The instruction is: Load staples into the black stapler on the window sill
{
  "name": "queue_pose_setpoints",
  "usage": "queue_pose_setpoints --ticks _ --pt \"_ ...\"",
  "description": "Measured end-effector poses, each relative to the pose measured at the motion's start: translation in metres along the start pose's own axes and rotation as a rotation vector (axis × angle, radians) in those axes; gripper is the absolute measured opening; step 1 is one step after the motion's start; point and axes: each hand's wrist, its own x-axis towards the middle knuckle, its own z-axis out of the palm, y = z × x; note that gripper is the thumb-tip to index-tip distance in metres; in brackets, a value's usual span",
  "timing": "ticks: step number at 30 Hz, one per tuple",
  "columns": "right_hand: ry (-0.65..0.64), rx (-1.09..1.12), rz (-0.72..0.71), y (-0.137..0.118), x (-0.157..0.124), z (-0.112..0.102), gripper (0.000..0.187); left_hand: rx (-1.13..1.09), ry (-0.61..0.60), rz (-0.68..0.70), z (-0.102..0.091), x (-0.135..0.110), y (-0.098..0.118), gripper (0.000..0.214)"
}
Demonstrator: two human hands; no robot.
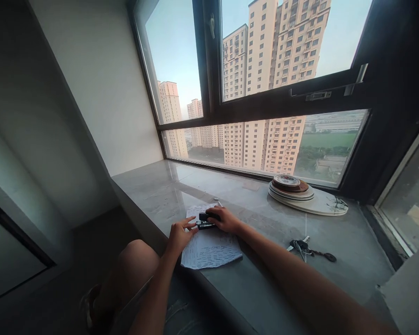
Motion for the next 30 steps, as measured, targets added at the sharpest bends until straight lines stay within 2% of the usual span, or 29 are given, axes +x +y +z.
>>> queue_pose_setpoints --ticks 3,6,10,12,17,21,24,26,28,30 --pt "-0.015 0.005 0.029 -0.004 0.003 0.005 0.031 -0.067 -0.111 0.014 -0.003 0.000 0.006 0.073" --pt "-0.024 -0.001 0.045 -0.006 0.005 0.008 0.031 -0.112 -0.206 0.031 -0.008 0.001 0.010 0.079" --pt "-0.048 0.022 0.044 -0.009 0.007 0.007 0.031 -0.105 -0.209 0.055 -0.012 0.000 0.013 0.080" --pt "-0.083 0.077 0.050 -0.009 0.009 0.002 0.033 -0.106 -0.150 0.057 -0.010 -0.001 0.012 0.069" --pt "-0.248 0.230 0.112 0.004 0.008 -0.029 0.040 -0.082 0.150 0.024 -0.005 0.004 -0.003 0.033" --pt "-0.343 0.256 0.214 0.026 -0.009 -0.062 0.037 -0.095 0.229 0.015 -0.005 0.007 -0.014 0.029" --pt "-0.400 0.278 0.314 0.042 -0.022 -0.074 0.043 -0.105 0.254 -0.004 -0.007 0.005 -0.017 0.029" --pt "-0.275 0.316 0.358 0.053 -0.027 -0.073 0.051 -0.116 0.271 -0.026 -0.008 0.004 -0.018 0.029" --pt "-0.014 0.326 0.410 0.067 -0.028 -0.066 0.059 -0.133 0.305 -0.038 -0.009 0.003 -0.019 0.029" --pt "0.183 0.299 0.460 0.081 -0.030 -0.058 0.060 -0.146 0.355 -0.039 -0.009 0.003 -0.020 0.029"
